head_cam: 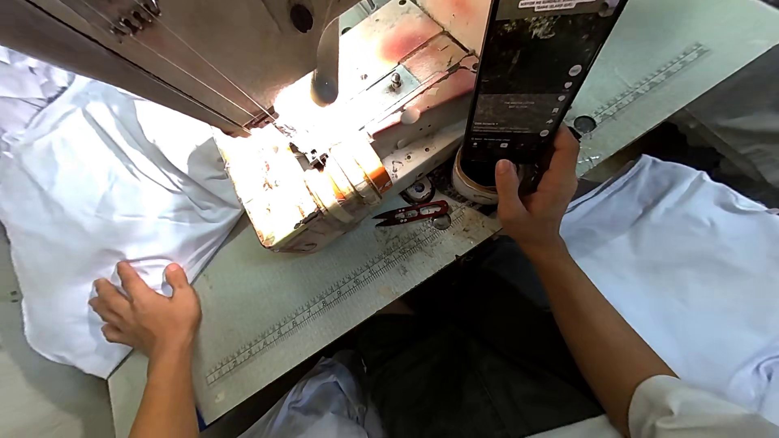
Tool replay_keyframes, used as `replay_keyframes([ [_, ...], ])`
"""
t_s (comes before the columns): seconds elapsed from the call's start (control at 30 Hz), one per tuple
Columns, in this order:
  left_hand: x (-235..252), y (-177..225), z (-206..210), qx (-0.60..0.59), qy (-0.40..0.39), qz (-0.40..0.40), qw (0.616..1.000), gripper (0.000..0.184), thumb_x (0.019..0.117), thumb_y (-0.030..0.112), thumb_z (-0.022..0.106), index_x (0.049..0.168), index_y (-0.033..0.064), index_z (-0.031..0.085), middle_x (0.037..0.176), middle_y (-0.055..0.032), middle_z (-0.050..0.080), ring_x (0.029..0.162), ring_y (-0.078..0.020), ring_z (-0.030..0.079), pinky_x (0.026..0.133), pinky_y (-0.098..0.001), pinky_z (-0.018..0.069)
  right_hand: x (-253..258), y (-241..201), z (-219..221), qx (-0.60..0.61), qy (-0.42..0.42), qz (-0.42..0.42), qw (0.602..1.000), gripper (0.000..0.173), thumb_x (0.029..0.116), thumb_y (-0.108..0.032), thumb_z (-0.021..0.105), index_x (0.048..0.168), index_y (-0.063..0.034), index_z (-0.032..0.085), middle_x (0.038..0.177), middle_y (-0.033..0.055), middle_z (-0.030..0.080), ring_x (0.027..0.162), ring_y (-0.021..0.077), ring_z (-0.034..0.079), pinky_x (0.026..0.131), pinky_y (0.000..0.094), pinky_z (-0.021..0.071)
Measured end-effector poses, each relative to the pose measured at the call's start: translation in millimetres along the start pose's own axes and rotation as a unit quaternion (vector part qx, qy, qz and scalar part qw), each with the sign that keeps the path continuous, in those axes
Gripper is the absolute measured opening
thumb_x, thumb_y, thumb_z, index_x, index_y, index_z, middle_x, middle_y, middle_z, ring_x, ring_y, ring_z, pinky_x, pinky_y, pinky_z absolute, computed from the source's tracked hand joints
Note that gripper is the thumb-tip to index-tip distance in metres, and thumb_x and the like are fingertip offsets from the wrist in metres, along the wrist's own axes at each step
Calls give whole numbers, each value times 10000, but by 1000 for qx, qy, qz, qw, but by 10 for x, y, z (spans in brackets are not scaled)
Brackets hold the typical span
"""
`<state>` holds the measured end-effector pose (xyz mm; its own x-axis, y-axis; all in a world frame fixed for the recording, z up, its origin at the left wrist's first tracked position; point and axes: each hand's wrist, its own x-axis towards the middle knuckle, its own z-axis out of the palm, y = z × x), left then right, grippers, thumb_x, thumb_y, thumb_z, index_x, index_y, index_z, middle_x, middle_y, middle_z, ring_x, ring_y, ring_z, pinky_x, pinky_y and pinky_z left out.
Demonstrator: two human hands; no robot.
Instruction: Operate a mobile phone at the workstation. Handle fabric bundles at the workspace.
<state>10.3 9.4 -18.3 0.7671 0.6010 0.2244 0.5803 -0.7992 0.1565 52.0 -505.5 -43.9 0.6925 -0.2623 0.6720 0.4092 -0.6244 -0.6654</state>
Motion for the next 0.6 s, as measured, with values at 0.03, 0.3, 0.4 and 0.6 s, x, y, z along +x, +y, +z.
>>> replay_keyframes([
  [0.03,1,-3,4,0,1,1,1000,778,1020,589,389,1615,95,304,1676,-269,177,1546,-489,144,1161,-731,150,-1,4,1,0,1,-1,1000,591,1010,-301,566,1402,111,406,1232,208,606,1142,179,635,974,336,540],
  [0.3,12,-18,16,2,2,-1,1000,781,1015,598,388,1615,106,306,1681,-258,173,1547,-483,148,1161,-727,157,-3,16,0,0,0,-3,1000,585,1013,-310,565,1398,104,412,1246,208,595,1155,187,627,977,340,539],
  [0.4,17,-28,23,2,1,-1,1000,777,1017,596,386,1615,107,307,1680,-260,174,1546,-486,146,1160,-732,155,-3,26,2,5,2,-7,1000,584,1011,-313,569,1396,98,415,1248,204,595,1159,194,628,982,352,539],
  [0.6,24,-33,34,6,8,0,1000,787,1013,603,388,1610,96,315,1676,-265,184,1542,-491,158,1155,-730,165,-8,28,5,3,-1,-1,1000,595,1013,-323,563,1402,101,411,1243,207,601,1150,184,633,973,345,542],
])
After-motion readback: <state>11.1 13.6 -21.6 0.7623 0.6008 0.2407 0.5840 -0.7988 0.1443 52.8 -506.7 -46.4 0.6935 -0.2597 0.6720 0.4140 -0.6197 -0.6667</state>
